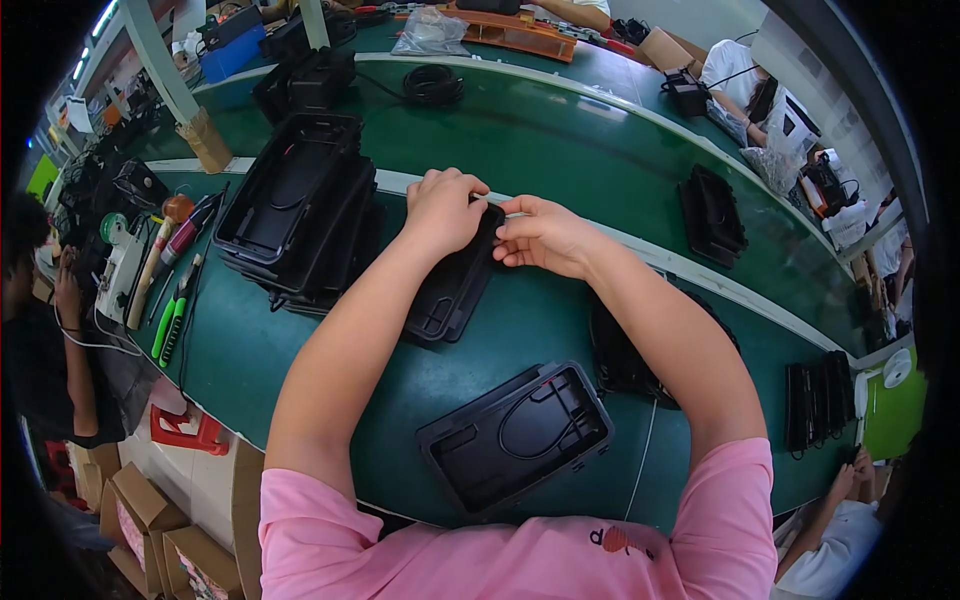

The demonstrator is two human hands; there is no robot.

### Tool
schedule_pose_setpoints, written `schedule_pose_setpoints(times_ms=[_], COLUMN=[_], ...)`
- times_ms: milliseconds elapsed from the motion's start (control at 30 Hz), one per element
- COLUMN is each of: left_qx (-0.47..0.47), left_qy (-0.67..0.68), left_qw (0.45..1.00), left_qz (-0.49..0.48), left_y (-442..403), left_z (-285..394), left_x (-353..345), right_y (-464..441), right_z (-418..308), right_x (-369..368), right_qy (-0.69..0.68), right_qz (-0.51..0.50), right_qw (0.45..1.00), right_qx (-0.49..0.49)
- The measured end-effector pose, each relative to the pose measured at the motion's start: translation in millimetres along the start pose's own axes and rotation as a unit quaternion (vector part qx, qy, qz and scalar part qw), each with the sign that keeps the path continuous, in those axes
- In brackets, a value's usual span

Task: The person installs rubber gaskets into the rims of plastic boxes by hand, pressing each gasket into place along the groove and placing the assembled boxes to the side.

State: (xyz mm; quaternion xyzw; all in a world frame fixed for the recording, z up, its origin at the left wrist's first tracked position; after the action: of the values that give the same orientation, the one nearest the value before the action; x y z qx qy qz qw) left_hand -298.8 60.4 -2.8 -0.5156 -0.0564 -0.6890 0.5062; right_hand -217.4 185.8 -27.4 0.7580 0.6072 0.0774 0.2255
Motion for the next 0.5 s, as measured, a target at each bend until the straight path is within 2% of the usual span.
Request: schedule_pose_setpoints(times_ms=[100, 500], left_qx=[0.001, -0.008], left_qy=[-0.002, -0.013], left_qw=[1.0, 1.0], left_qz=[-0.001, -0.007], left_y=[-0.6, -0.1], left_z=[-0.5, -0.3], left_x=[-0.1, -1.2], right_y=[-1.6, -10.8], right_z=[1.9, -5.0], right_x=[-3.0, 2.7], right_qy=[0.037, 0.088], right_qz=[0.036, 0.063], right_qw=[0.998, 0.994], right_qx=[0.037, 0.02])
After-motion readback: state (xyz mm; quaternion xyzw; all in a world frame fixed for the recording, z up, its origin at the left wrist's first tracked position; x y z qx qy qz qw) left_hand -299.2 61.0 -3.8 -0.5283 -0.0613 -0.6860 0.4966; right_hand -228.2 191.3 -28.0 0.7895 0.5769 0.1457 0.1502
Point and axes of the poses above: each hand's wrist, its own y-axis away from the middle knuckle, its own x-axis out of the back of the hand, z = x × y, the point moved 5 cm from there along -y, towards the middle knuckle, and after that the axes turned 13 degrees about z, right-handed, at the moved point
